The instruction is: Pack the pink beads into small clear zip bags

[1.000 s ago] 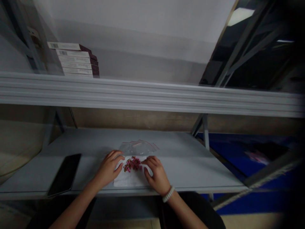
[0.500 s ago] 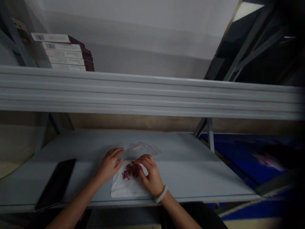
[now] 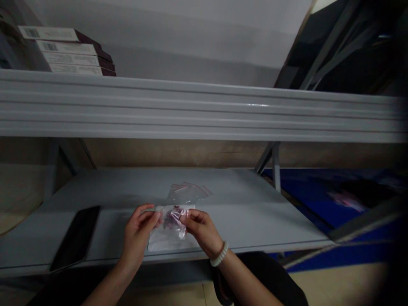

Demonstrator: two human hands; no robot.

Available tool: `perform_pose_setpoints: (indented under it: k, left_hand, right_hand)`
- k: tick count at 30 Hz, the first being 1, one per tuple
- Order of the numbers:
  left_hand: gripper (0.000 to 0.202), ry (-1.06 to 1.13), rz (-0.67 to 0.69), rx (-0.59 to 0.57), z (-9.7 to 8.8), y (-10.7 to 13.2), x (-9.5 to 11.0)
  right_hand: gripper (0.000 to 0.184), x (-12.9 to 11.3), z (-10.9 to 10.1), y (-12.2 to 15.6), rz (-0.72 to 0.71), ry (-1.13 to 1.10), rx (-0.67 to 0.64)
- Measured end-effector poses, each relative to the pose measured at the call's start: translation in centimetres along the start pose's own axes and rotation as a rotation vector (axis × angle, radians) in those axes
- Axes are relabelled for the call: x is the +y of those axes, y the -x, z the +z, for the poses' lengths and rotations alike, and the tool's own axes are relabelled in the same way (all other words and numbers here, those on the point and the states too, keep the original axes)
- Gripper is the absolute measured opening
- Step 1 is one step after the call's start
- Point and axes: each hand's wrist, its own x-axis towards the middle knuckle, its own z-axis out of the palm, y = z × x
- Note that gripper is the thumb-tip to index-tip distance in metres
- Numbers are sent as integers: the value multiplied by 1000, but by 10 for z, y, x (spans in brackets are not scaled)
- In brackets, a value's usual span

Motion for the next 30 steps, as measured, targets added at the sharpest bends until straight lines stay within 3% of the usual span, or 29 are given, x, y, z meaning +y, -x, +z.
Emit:
perform_pose_setpoints:
  k: [8, 12, 19, 21, 24, 27, 30]
  left_hand:
    - [30, 115, -156, 89, -9, -3, 5]
    - [30, 67, -177, -18, -11, -4, 9]
    - [29, -314, 191, 54, -19, -7, 8]
    - [22, -422, 362, 99, -18, -3, 9]
    - [16, -634, 726, 189, -12, 11, 16]
    - [16, -829, 951, 42, -6, 28, 22]
    - [12, -875, 890, -206, 0, 37, 21]
  right_hand:
    - [31, 11, -6, 0, 78, 46, -15]
    - [30, 13, -9, -1, 78, 68, -6]
    - [29, 10, -4, 1, 149, 64, 27]
    - [29, 8, -1, 3, 198, 19, 23]
    - [26, 4, 4, 7, 238, -53, 21]
    - [24, 3, 7, 10, 241, -104, -9]
    - [22, 6, 10, 12, 227, -128, -37]
